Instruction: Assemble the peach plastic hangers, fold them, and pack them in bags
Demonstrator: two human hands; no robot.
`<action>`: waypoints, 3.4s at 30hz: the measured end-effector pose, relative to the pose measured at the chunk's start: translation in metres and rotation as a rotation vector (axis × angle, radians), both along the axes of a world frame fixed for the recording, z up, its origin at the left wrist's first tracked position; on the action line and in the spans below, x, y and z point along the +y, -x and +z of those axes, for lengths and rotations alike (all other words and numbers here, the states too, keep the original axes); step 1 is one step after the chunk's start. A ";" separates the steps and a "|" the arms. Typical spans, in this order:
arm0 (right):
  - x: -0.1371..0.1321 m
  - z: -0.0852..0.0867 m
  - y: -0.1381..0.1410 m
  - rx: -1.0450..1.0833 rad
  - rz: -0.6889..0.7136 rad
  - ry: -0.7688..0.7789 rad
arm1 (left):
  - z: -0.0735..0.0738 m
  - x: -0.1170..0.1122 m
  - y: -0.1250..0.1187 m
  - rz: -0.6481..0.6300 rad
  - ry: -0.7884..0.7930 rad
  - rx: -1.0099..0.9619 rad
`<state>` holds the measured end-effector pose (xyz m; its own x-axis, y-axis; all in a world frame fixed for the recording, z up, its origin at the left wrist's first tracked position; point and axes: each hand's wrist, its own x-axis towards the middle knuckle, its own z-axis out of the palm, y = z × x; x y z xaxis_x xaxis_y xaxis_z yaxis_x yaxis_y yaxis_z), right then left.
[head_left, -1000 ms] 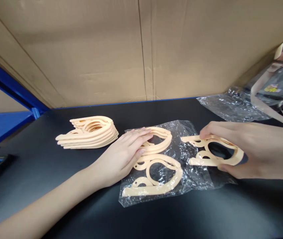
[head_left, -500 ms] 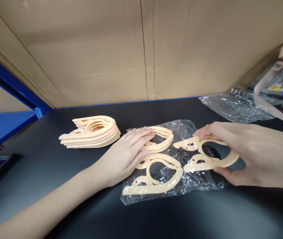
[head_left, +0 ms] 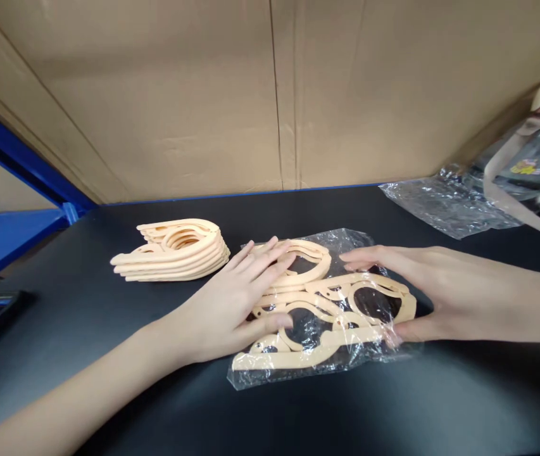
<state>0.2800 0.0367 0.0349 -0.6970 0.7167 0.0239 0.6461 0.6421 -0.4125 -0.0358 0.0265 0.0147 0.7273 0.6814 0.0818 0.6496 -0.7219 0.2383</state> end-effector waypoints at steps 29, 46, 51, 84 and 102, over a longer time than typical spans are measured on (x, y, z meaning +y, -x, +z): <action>0.009 -0.012 0.015 0.273 0.093 0.396 | 0.009 -0.016 0.027 0.066 0.041 0.174; 0.006 -0.022 0.022 0.373 0.142 0.425 | -0.009 0.006 0.025 -0.106 0.302 -0.044; 0.007 -0.022 0.022 0.386 0.132 0.440 | -0.007 0.006 0.021 -0.138 0.346 -0.138; 0.006 -0.033 0.028 0.460 0.101 0.368 | 0.010 0.000 0.021 0.012 0.364 -0.041; 0.002 -0.033 0.026 0.317 0.076 0.099 | 0.018 -0.001 0.015 -0.052 0.021 0.045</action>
